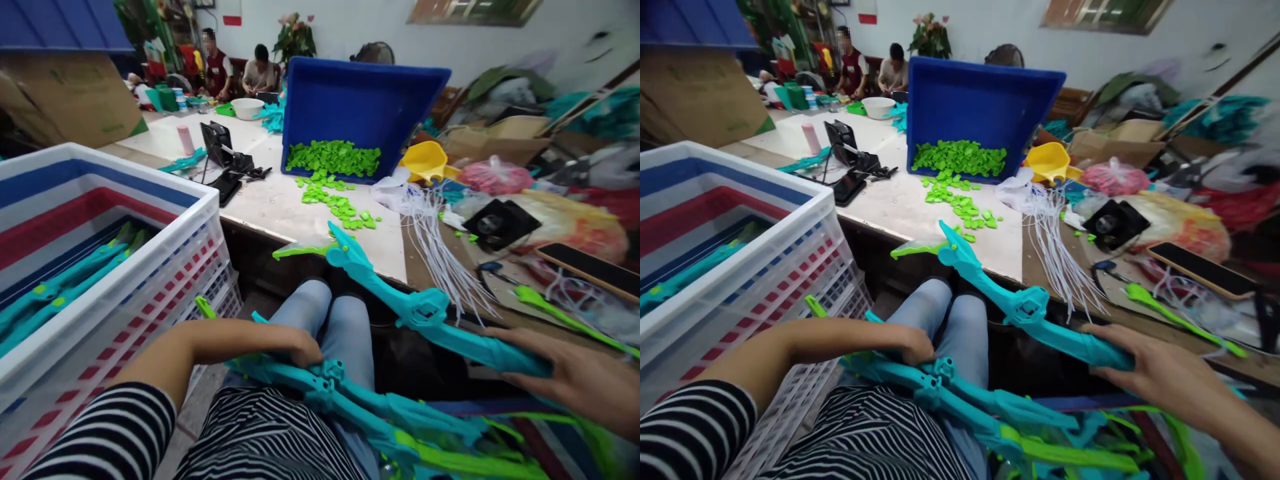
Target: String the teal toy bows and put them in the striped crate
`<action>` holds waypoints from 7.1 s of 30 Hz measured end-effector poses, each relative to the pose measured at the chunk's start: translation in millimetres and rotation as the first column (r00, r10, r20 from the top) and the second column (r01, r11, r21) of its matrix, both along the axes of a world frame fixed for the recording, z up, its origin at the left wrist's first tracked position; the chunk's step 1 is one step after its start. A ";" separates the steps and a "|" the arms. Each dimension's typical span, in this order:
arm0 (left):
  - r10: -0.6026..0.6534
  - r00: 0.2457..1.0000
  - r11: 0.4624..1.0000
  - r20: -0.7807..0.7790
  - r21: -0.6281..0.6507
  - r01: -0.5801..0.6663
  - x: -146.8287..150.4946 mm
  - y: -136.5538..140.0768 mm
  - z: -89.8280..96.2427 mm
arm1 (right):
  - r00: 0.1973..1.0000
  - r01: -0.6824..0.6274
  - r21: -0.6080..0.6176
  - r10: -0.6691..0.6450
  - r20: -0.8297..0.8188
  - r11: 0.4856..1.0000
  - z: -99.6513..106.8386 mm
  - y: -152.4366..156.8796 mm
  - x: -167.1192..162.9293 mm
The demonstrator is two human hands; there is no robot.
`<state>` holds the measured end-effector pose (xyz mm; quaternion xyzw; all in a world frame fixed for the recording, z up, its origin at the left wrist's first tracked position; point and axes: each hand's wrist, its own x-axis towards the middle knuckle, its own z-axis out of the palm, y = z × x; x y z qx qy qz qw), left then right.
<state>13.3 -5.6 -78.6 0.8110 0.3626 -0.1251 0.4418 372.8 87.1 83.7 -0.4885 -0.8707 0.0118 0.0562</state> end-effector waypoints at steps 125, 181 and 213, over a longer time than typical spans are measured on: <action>0.232 0.961 0.784 0.154 0.555 -0.278 -19.1 50.8 -16.8 | 0.803 -0.062 -0.439 -0.217 -0.555 0.896 -179.6 -4.4 -188.5; 0.257 0.958 0.916 0.129 0.283 -0.284 -3.0 106.1 33.0 | 0.971 0.204 0.280 -0.156 -0.183 0.938 -98.7 90.5 -173.4; 0.459 0.831 0.834 0.315 -0.476 -0.280 -10.6 135.4 18.1 | 0.848 -0.180 0.299 0.302 -0.436 0.937 -179.1 -34.2 -168.7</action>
